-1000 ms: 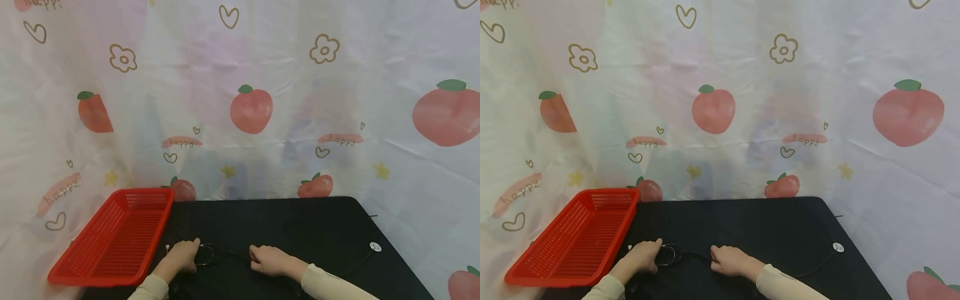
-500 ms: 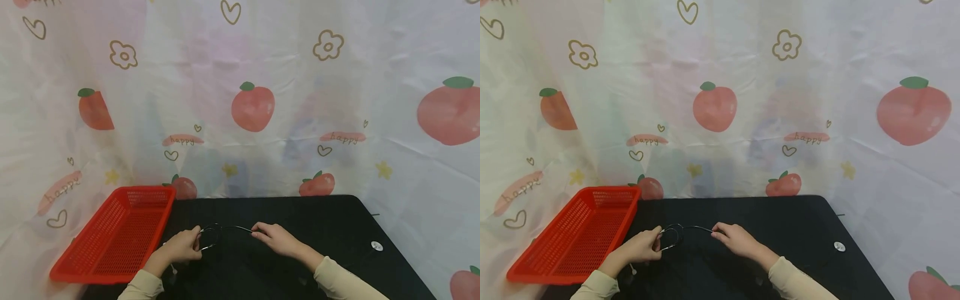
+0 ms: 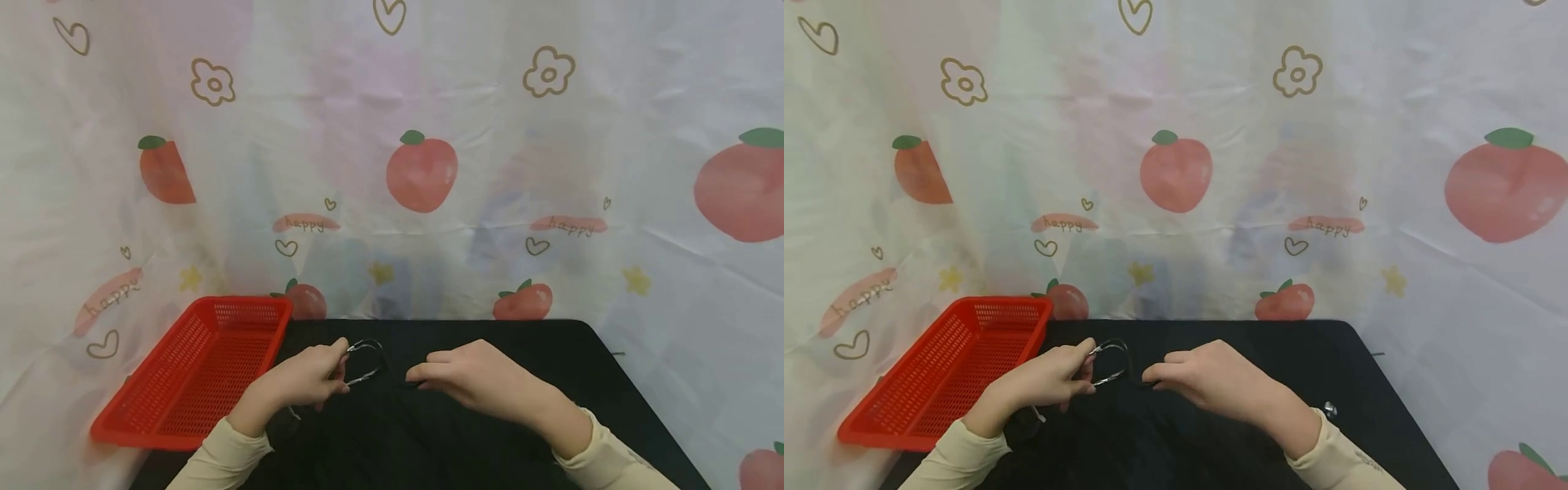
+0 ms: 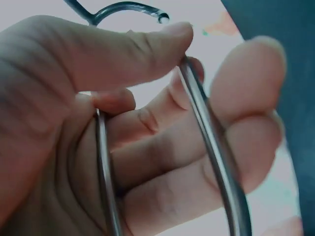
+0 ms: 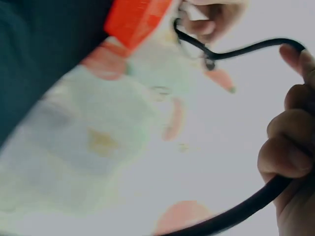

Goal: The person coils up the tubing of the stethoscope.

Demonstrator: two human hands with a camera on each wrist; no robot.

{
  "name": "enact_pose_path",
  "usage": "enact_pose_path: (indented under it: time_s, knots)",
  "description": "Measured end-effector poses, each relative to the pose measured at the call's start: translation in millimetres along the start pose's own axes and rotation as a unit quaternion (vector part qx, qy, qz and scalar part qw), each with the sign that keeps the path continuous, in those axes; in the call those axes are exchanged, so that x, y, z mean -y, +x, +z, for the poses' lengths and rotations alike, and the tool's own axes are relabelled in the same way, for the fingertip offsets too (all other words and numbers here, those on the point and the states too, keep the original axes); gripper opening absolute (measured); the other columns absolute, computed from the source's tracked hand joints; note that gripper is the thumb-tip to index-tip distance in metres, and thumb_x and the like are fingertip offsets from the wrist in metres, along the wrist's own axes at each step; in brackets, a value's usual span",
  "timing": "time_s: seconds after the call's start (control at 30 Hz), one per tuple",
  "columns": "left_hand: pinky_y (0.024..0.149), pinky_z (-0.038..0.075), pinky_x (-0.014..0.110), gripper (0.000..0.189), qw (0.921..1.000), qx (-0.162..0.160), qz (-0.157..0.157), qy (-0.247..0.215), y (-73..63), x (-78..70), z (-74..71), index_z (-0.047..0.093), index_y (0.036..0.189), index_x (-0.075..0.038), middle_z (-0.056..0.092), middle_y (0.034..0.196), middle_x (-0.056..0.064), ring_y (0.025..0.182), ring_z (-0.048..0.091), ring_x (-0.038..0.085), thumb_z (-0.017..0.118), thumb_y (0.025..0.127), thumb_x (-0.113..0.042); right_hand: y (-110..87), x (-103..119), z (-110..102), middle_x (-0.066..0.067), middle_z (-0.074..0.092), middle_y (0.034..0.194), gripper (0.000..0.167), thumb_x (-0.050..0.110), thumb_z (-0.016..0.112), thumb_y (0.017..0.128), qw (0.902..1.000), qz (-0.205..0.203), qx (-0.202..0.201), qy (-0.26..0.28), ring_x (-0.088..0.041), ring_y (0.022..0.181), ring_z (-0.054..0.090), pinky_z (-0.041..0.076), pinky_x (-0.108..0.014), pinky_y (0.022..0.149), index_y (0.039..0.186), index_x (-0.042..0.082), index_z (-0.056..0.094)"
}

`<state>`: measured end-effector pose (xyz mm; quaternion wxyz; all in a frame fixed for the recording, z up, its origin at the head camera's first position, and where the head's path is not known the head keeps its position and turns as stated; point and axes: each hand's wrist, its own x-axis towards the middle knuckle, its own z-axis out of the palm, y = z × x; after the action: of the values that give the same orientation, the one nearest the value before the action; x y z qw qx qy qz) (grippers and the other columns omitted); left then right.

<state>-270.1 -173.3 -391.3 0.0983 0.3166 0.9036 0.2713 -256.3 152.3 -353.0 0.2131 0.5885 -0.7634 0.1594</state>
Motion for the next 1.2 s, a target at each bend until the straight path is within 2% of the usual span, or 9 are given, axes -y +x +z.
enact_pose_path:
  time_s: [0.27, 0.37, 0.5, 0.6, 0.73, 0.8, 0.87, 1.03, 1.2]
  knots:
    - [0.055, 0.051, 0.024, 0.038, 0.9984, -0.057, 0.003, 0.004, -2.8, -43.4, -13.4, 0.043, 0.075, -0.013, 0.066, 0.067, -0.005, 0.053, 0.064, 0.007, 0.075, 0.093, -0.007, 27.5, 13.7, -54.7, 0.014, 0.058, 0.085, 0.011, 0.022, 0.062, 0.105, 0.9878, -0.124, -0.084, 0.042, 0.005, 0.065, 0.05, 0.04, -0.005, 0.065, 0.112, 0.02, 0.069]
    - [0.053, 0.043, 0.021, 0.047, 0.9953, -0.094, -0.012, 0.022, -12.6, -43.7, -22.7, 0.04, 0.072, -0.016, 0.063, 0.063, -0.013, 0.057, 0.063, 0.002, 0.082, 0.09, -0.025, 24.3, 16.3, -69.2, 0.009, 0.049, 0.075, 0.014, 0.019, 0.058, 0.106, 0.9768, -0.151, -0.128, 0.08, 0.003, 0.059, 0.04, 0.034, -0.005, 0.059, 0.106, 0.01, 0.069]
    - [0.051, 0.024, 0.021, 0.056, 0.9832, -0.155, -0.003, 0.096, -24.6, -45.4, -32.2, 0.039, 0.068, -0.021, 0.043, 0.054, -0.023, 0.05, 0.043, -0.006, 0.084, 0.08, -0.053, 17.3, 16.1, -81.6, 0.005, 0.042, 0.068, 0.018, 0.013, 0.058, 0.105, 0.9568, -0.177, -0.178, 0.147, -0.001, 0.057, 0.027, 0.025, -0.009, 0.056, 0.101, -0.001, 0.068]
    - [0.048, 0.021, 0.02, 0.058, 0.9591, -0.228, 0.034, 0.165, -32.1, -51.8, -32.9, 0.041, 0.065, -0.024, 0.035, 0.05, -0.023, 0.047, 0.03, -0.007, 0.081, 0.078, -0.064, 8.5, 11.5, -87.2, 0.0, 0.051, 0.071, 0.021, 0.011, 0.059, 0.104, 0.9416, -0.173, -0.222, 0.186, -0.002, 0.059, 0.026, 0.024, -0.011, 0.057, 0.098, -0.007, 0.067]
    - [0.047, 0.018, 0.017, 0.062, 0.899, -0.328, 0.1, 0.272, -42.9, -63.7, -31.1, 0.039, 0.061, -0.025, 0.036, 0.048, -0.02, 0.047, 0.023, -0.006, 0.081, 0.075, -0.069, -8.7, 4.8, -90.4, -0.006, 0.066, 0.09, 0.023, 0.009, 0.057, 0.105, 0.9291, -0.141, -0.264, 0.218, -0.005, 0.066, 0.04, 0.032, -0.015, 0.061, 0.098, -0.011, 0.067]
    - [0.048, 0.017, 0.017, 0.062, 0.8797, -0.348, 0.123, 0.299, -48.7, -70.0, -30.7, 0.039, 0.061, -0.025, 0.036, 0.049, -0.019, 0.048, 0.02, -0.004, 0.08, 0.075, -0.071, -14.3, 4.4, -90.7, -0.007, 0.068, 0.097, 0.024, 0.008, 0.056, 0.105, 0.9264, -0.133, -0.27, 0.226, -0.006, 0.069, 0.045, 0.034, -0.017, 0.063, 0.099, -0.012, 0.067]
    - [0.049, 0.018, 0.017, 0.062, 0.8835, -0.334, 0.13, 0.302, -51.4, -76.5, -29.5, 0.039, 0.063, -0.025, 0.033, 0.05, -0.019, 0.049, 0.02, -0.004, 0.077, 0.078, -0.073, -17.3, 8.1, -91.8, -0.008, 0.068, 0.096, 0.025, 0.009, 0.055, 0.105, 0.9275, -0.127, -0.273, 0.222, -0.006, 0.069, 0.046, 0.035, -0.017, 0.063, 0.098, -0.012, 0.066]
    - [0.048, 0.017, 0.018, 0.06, 0.9199, -0.245, 0.111, 0.285, -44.9, -92.1, -25.7, 0.037, 0.066, -0.026, 0.027, 0.051, -0.02, 0.046, 0.021, -0.005, 0.068, 0.083, -0.074, 6.6, 26.4, -100.7, -0.003, 0.052, 0.069, 0.025, 0.015, 0.061, 0.103, 0.9301, -0.177, -0.283, 0.153, -0.001, 0.058, 0.029, 0.021, -0.011, 0.055, 0.09, -0.006, 0.066]
    - [0.047, 0.013, 0.018, 0.059, 0.9207, -0.195, 0.175, 0.29, -30.8, -119.1, -18.5, 0.038, 0.063, -0.025, 0.024, 0.05, -0.017, 0.045, 0.018, -0.004, 0.071, 0.084, -0.069, 50.8, 36.6, -106.5, 0.006, 0.038, 0.063, 0.027, 0.023, 0.059, 0.105, 0.9259, -0.264, -0.243, 0.118, 0.001, 0.054, 0.024, 0.017, -0.01, 0.053, 0.091, 0.0, 0.065]
